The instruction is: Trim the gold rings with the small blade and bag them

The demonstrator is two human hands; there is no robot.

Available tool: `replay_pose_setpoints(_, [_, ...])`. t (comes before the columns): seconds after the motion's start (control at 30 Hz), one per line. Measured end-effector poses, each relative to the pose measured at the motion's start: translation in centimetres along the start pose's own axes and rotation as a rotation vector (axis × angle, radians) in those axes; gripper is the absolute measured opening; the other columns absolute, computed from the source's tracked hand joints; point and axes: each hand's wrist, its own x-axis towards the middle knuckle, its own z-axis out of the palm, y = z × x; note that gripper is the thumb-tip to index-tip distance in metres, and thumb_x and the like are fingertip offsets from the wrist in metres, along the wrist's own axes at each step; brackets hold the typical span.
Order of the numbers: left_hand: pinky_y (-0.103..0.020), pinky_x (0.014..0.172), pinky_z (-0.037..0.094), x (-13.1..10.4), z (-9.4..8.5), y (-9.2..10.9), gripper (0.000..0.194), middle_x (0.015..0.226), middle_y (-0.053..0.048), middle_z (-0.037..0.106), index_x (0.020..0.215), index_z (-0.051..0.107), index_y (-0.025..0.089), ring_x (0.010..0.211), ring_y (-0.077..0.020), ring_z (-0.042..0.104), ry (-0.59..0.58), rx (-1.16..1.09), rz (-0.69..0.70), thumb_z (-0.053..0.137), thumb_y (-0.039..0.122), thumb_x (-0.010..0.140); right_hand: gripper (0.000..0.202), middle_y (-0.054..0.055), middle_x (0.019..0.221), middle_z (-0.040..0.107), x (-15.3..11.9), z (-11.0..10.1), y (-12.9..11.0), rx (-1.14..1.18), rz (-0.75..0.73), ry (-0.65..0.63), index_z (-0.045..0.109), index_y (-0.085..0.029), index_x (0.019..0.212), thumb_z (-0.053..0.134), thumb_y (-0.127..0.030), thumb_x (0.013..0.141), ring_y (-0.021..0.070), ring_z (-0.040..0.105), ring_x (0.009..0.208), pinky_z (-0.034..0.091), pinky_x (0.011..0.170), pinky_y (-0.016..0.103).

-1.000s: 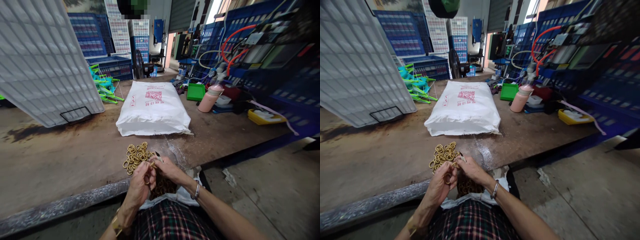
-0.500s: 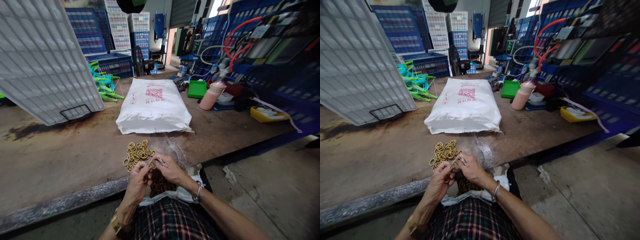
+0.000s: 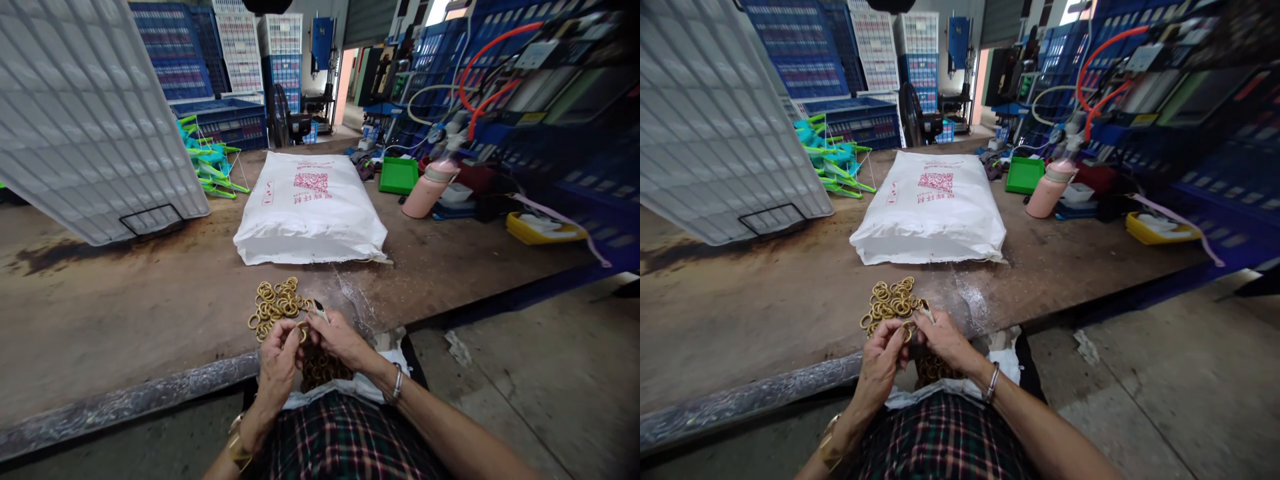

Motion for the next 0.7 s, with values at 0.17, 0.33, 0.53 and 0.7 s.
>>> replay_pose_setpoints(0.17, [-0.015,0.036,0.034,-0.1,0.0,0.0,0.027,0.054,0.005,0.052,0.077,0.055,0.017,0.039,-0.0051,0.04,-0.076,0.01,-0.014,0.06,0.043,0.075,0.038,-0.005,0.048,0.04,0.1,0.4,0.1,0.032,-0.018,-0.012,0.046,-0.017,0.058,0.044,-0.045,0.084,0.0063,0.034,0.044,0.028,0.044,0.019])
replay_pose_setpoints(0.33, [-0.015,0.036,0.035,-0.1,-0.1,-0.3,0.027,0.059,0.004,0.052,0.081,0.053,0.017,0.041,-0.005,0.042,-0.134,-0.111,-0.103,0.058,0.043,0.077,0.023,-0.004,0.058,0.048,0.0,0.5,-0.8,-0.011,-0.084,0.016,0.049,-0.016,0.067,0.051,-0.037,0.078,0.008,0.042,0.054,0.035,0.053,0.02])
replay_pose_setpoints(0.53, [-0.016,0.035,0.034,0.0,0.1,-0.2,0.031,0.059,0.004,0.053,0.072,0.051,0.017,0.04,-0.0049,0.042,-0.113,-0.149,-0.114,0.062,0.046,0.072,0.024,-0.003,0.058,0.051,0.1,0.6,-0.6,-0.014,-0.098,0.003,0.05,-0.016,0.07,0.047,-0.038,0.081,0.0091,0.045,0.054,0.036,0.054,0.02])
replay_pose_setpoints(0.7, [-0.015,0.035,0.032,-0.2,0.0,0.1,0.03,0.062,0.005,0.052,0.073,0.051,0.016,0.042,-0.0039,0.041,-0.166,-0.279,-0.176,0.063,0.043,0.073,0.021,-0.004,0.059,0.048,0.4,0.4,-0.3,-0.072,-0.136,0.02,0.052,-0.016,0.071,0.044,-0.032,0.082,0.0088,0.044,0.055,0.036,0.054,0.02])
